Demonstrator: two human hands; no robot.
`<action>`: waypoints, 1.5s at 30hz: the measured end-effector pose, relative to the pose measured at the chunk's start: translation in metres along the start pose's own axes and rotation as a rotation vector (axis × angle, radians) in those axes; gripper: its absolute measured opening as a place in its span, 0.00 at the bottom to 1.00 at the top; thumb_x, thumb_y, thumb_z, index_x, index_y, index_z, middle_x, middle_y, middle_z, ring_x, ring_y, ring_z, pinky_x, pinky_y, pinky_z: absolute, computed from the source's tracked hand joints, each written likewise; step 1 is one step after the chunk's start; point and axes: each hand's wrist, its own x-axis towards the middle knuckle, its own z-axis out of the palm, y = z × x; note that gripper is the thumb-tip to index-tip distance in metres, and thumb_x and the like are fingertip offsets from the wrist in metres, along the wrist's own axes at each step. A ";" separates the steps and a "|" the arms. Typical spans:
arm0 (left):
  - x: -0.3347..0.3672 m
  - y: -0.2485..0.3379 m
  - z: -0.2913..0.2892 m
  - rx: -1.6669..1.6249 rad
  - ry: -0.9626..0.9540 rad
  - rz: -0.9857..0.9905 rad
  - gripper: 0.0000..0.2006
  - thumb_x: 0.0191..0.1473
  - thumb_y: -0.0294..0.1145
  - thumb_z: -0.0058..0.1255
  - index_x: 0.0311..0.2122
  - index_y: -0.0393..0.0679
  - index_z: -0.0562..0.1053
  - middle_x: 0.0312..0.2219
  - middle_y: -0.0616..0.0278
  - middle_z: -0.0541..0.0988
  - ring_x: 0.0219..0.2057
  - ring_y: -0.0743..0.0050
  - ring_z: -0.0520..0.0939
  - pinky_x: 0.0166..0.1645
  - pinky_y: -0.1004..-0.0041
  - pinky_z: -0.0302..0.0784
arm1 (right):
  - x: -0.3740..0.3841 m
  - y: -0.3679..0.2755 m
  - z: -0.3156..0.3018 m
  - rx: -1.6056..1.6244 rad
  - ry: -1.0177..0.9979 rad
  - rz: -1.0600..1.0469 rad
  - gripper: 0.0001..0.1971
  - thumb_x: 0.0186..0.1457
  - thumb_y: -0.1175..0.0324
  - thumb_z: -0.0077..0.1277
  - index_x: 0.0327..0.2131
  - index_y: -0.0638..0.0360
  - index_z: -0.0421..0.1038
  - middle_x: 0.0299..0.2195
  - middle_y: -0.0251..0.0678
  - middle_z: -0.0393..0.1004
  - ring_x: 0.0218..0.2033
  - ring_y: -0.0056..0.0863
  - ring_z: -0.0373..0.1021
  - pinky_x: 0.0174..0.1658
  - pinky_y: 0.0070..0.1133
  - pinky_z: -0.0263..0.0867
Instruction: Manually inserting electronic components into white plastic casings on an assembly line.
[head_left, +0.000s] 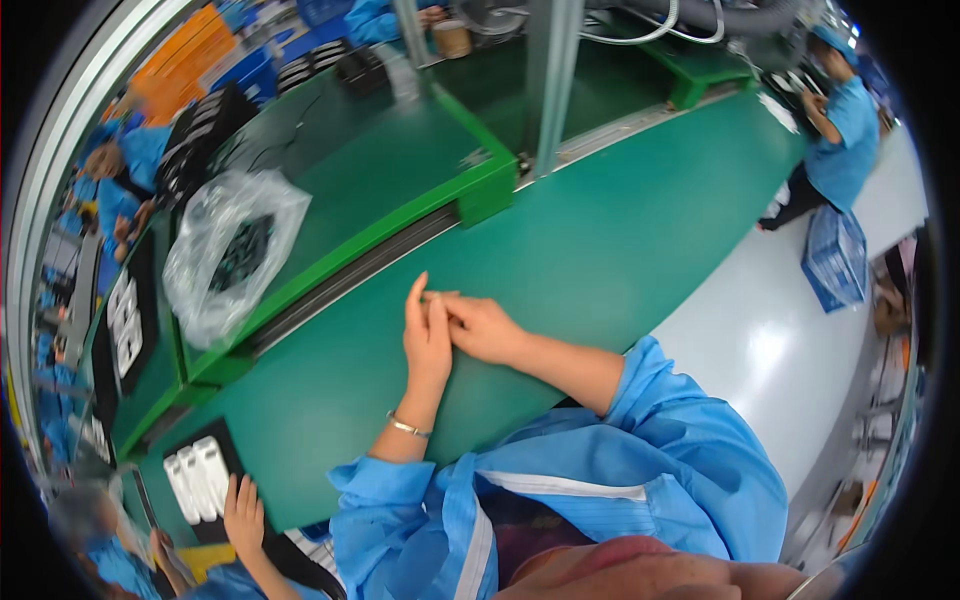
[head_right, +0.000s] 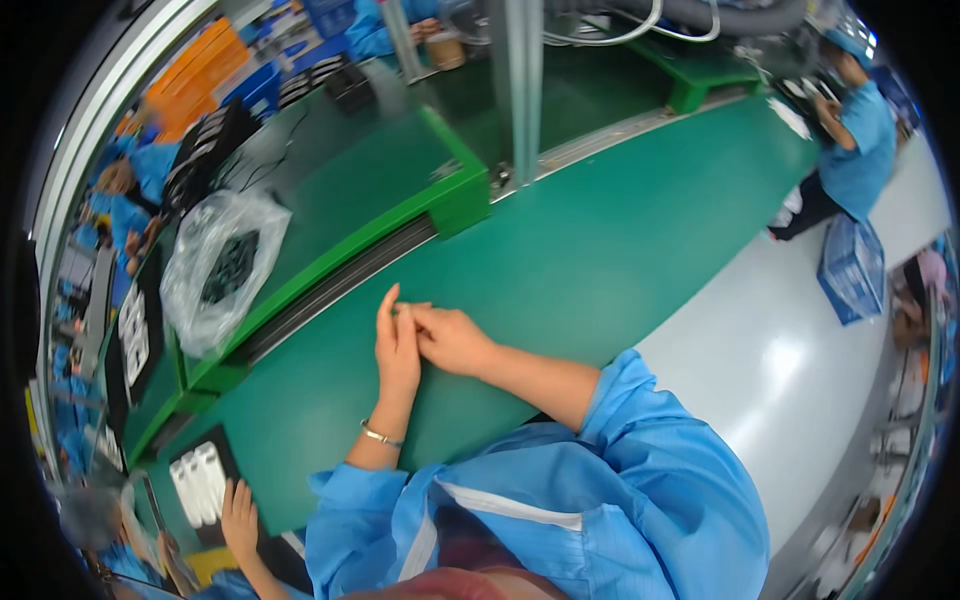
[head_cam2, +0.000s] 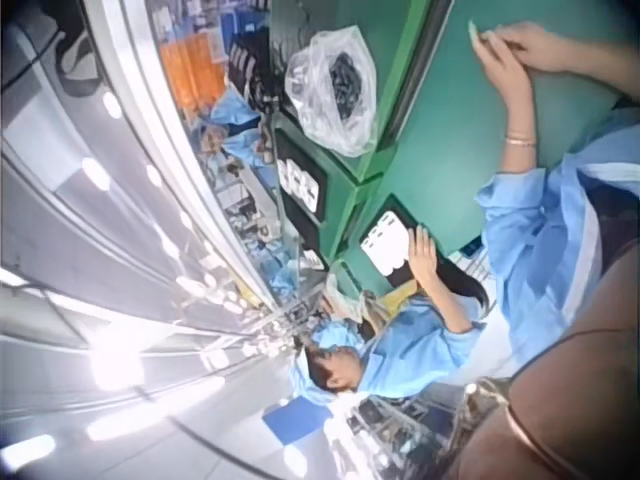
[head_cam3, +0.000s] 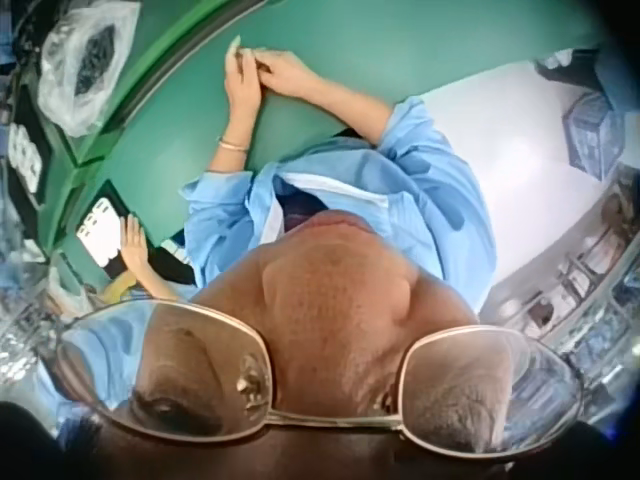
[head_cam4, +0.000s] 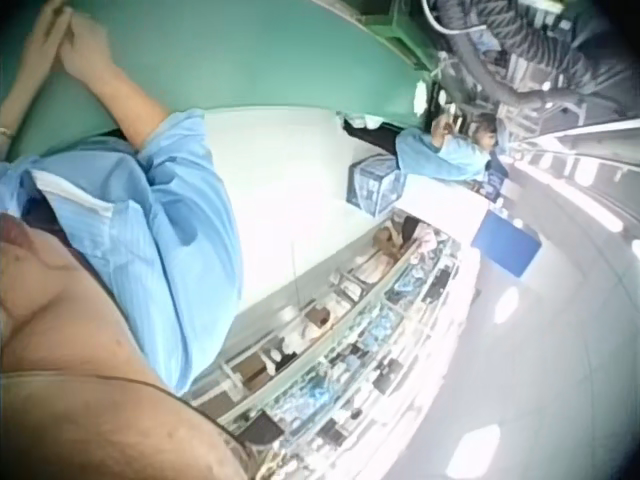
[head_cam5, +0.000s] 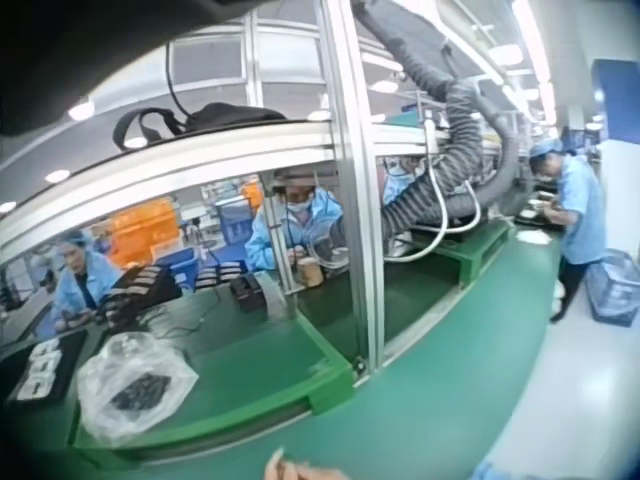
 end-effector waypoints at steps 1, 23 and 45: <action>0.000 0.003 0.001 0.052 -0.012 0.012 0.16 0.61 0.32 0.36 0.53 0.40 0.61 0.37 0.56 0.76 0.36 0.76 0.76 0.42 0.76 0.72 | 0.000 0.002 0.000 -0.011 0.011 -0.003 0.14 0.49 0.72 0.45 0.42 0.57 0.66 0.32 0.44 0.73 0.31 0.42 0.72 0.34 0.31 0.69; 0.001 0.004 0.000 0.030 -0.153 0.008 0.21 0.62 0.36 0.35 0.57 0.38 0.57 0.40 0.52 0.73 0.41 0.71 0.74 0.48 0.74 0.69 | -0.004 0.007 -0.001 -0.022 -0.008 0.046 0.11 0.50 0.70 0.47 0.39 0.60 0.67 0.27 0.43 0.73 0.27 0.41 0.71 0.30 0.31 0.67; 0.004 0.003 -0.014 -0.333 -0.003 -0.166 0.15 0.60 0.33 0.41 0.50 0.39 0.65 0.37 0.59 0.74 0.32 0.81 0.75 0.38 0.81 0.72 | -0.008 -0.007 -0.001 0.032 -0.063 0.028 0.21 0.47 0.78 0.46 0.48 0.59 0.62 0.32 0.42 0.73 0.33 0.39 0.72 0.37 0.29 0.68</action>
